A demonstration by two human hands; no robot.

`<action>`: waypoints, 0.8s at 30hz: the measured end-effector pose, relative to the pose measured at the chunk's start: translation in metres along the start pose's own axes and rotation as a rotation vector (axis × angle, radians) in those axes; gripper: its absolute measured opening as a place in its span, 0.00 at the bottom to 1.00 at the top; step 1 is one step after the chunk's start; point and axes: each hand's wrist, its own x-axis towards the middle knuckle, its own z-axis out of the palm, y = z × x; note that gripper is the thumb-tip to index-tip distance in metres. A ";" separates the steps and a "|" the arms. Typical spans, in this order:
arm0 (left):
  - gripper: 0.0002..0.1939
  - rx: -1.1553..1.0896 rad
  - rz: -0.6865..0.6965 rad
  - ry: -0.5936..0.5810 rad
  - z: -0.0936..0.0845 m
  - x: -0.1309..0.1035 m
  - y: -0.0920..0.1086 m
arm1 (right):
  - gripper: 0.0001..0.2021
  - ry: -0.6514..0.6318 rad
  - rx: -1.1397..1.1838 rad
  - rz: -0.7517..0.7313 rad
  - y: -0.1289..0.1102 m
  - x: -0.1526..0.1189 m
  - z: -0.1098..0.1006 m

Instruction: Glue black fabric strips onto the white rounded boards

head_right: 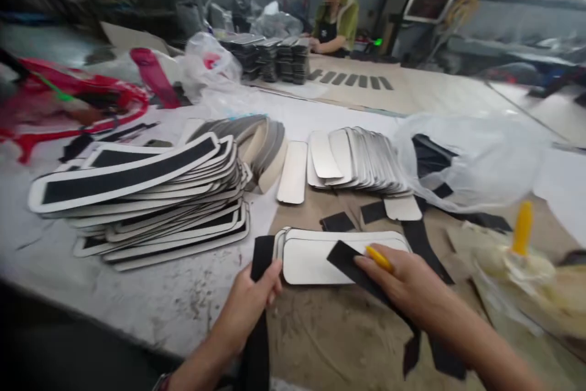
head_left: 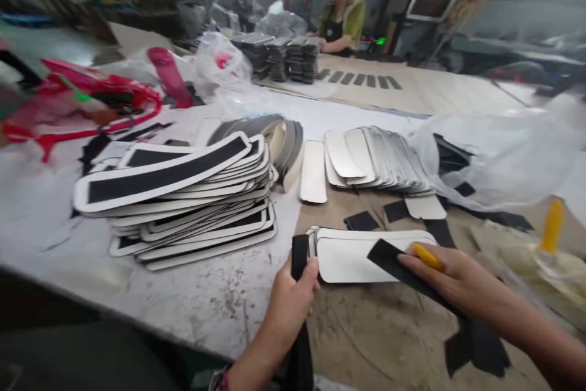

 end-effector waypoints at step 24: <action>0.14 0.180 -0.050 -0.039 -0.004 0.011 0.007 | 0.12 -0.806 -0.334 -0.061 -0.046 0.083 0.052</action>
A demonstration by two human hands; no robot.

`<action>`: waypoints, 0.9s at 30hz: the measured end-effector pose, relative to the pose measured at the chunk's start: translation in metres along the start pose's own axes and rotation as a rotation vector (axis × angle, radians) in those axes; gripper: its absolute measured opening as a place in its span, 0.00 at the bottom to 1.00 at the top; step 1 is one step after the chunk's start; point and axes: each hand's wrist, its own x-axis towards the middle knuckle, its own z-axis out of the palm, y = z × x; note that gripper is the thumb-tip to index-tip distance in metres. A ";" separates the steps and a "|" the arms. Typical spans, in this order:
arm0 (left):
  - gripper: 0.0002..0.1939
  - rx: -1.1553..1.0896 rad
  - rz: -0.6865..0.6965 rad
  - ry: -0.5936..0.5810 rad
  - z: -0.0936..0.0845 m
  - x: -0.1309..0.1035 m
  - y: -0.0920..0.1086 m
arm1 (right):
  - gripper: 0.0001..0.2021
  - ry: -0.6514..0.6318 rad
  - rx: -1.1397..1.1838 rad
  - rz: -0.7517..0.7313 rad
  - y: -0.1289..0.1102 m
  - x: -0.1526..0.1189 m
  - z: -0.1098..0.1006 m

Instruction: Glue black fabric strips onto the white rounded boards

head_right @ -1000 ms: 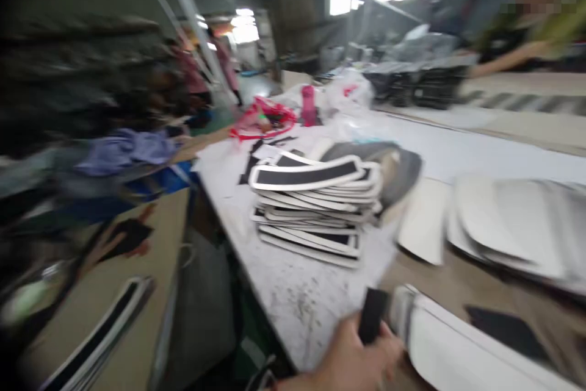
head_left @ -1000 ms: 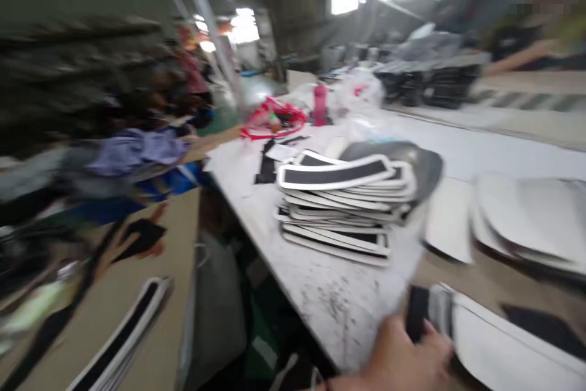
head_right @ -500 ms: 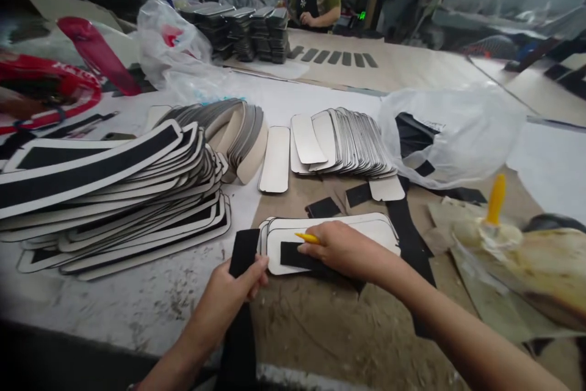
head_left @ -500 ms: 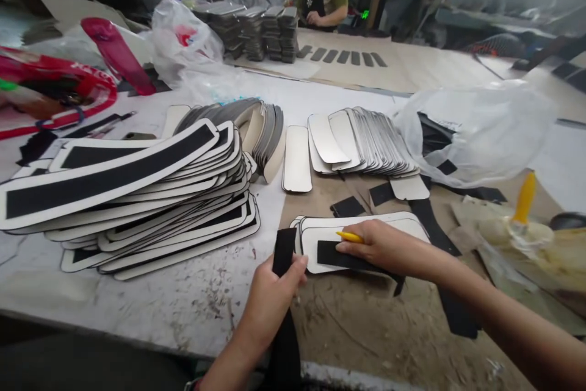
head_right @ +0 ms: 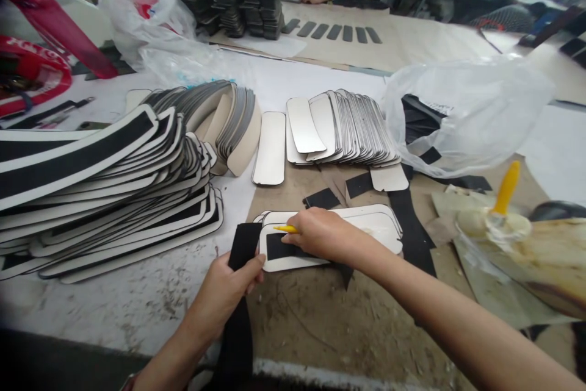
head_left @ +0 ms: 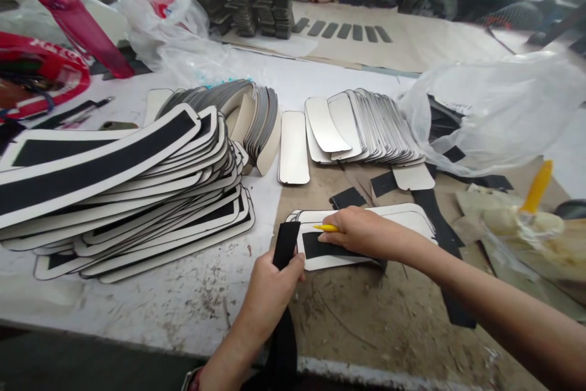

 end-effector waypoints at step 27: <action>0.20 -0.171 -0.072 0.153 -0.007 0.008 -0.024 | 0.13 0.384 -0.055 0.473 0.085 -0.097 0.037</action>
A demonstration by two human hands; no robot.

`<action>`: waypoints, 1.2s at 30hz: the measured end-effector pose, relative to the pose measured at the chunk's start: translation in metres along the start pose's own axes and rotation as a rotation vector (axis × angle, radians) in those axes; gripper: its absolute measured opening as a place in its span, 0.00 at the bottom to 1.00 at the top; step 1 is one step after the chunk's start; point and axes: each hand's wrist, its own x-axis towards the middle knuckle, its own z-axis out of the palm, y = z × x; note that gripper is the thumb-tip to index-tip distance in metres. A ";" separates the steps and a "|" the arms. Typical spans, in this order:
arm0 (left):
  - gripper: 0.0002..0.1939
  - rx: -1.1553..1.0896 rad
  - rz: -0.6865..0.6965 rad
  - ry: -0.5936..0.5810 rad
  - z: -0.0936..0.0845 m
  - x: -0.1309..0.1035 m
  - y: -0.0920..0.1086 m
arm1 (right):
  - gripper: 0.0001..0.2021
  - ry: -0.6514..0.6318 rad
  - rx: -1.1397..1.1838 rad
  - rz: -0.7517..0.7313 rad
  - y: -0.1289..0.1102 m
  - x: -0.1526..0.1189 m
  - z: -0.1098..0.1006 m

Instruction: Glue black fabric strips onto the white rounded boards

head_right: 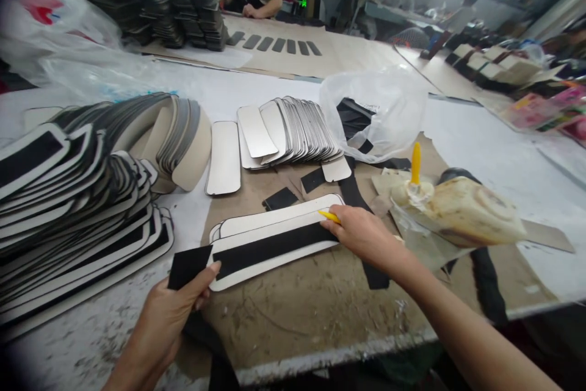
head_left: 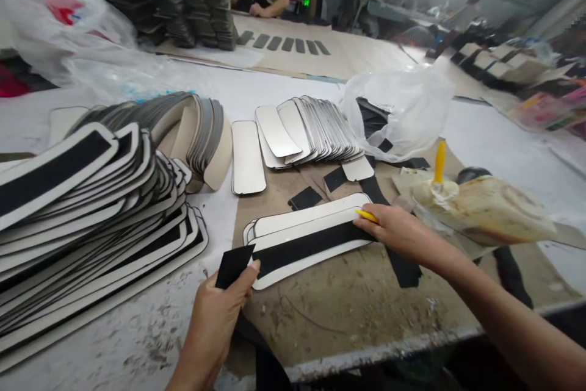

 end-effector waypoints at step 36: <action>0.28 -0.161 -0.186 0.006 0.003 -0.005 0.014 | 0.14 0.342 0.216 0.164 0.026 -0.026 0.014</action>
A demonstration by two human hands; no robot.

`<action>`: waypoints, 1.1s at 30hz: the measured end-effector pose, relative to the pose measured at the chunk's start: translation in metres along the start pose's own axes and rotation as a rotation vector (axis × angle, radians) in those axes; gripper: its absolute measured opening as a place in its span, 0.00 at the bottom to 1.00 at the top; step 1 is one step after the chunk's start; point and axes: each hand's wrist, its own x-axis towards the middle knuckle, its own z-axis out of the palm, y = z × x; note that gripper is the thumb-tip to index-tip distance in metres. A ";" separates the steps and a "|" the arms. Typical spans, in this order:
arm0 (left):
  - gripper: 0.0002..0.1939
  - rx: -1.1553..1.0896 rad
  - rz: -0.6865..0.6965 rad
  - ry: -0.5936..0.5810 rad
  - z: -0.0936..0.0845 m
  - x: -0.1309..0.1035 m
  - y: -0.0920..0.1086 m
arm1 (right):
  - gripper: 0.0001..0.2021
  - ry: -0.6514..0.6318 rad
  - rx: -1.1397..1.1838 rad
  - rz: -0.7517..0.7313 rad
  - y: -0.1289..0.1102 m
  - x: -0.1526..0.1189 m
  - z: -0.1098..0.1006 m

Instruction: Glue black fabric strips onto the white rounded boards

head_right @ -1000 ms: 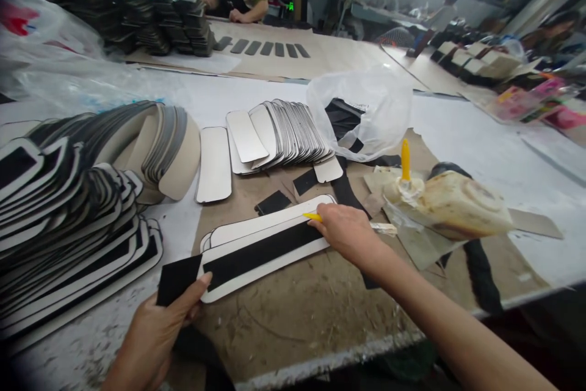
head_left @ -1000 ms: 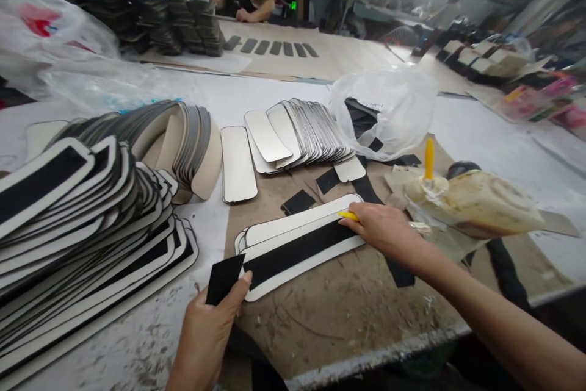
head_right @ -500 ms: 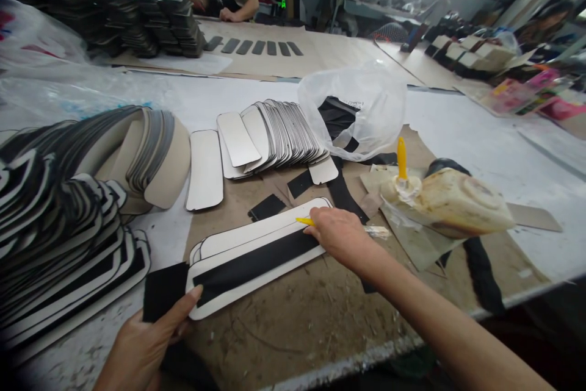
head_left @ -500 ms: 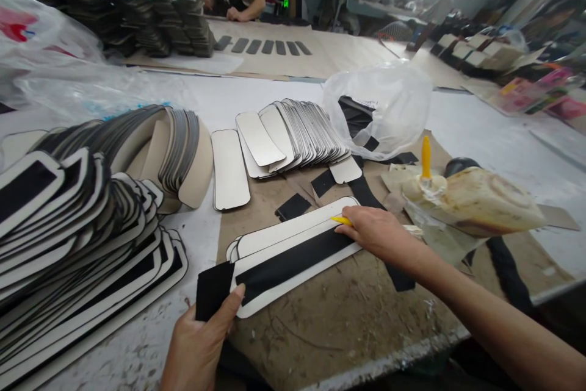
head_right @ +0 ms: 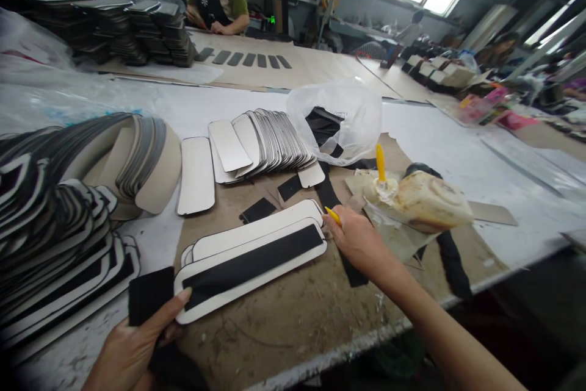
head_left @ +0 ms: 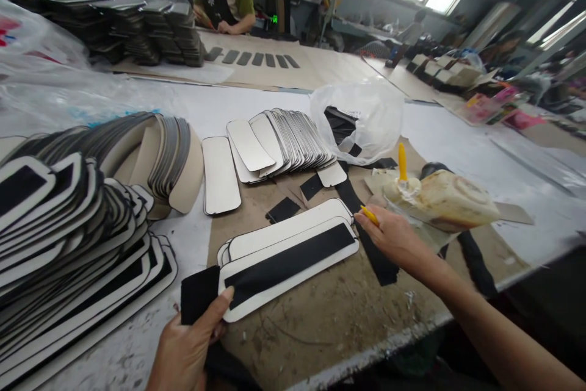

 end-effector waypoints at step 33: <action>0.17 -0.275 -0.082 -0.280 -0.024 -0.041 -0.011 | 0.16 -0.272 1.421 0.449 -0.020 -0.075 0.016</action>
